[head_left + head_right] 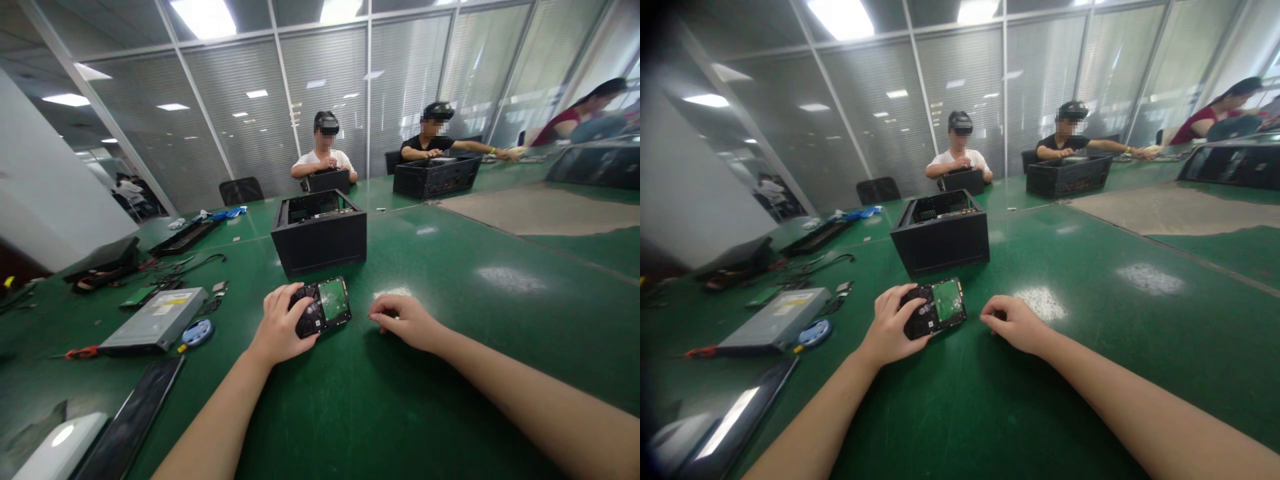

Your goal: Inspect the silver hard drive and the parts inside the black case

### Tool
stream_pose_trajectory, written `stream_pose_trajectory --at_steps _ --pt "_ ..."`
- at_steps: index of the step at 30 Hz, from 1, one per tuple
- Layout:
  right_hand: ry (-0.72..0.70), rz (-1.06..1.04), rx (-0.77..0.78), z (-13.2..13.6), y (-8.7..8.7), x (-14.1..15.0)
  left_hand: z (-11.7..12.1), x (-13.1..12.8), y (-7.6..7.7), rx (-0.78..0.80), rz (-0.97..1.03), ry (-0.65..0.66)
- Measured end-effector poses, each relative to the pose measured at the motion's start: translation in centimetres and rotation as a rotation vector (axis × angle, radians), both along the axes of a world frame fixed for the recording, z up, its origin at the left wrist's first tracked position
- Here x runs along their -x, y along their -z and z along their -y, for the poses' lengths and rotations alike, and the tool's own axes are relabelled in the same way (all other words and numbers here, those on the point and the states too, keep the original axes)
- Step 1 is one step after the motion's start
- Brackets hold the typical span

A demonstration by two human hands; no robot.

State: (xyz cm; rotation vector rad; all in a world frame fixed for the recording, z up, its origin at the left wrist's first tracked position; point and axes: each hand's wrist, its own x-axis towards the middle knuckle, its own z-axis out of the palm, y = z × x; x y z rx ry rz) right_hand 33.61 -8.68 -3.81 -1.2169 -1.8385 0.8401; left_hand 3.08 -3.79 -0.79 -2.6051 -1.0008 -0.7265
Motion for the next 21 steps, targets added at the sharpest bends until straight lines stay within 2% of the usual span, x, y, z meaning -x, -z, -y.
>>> stream_pose_trajectory --at_steps 21 --pt "-0.002 0.001 0.003 0.21 -0.33 0.20 -0.25 0.03 0.08 0.016 0.033 0.026"
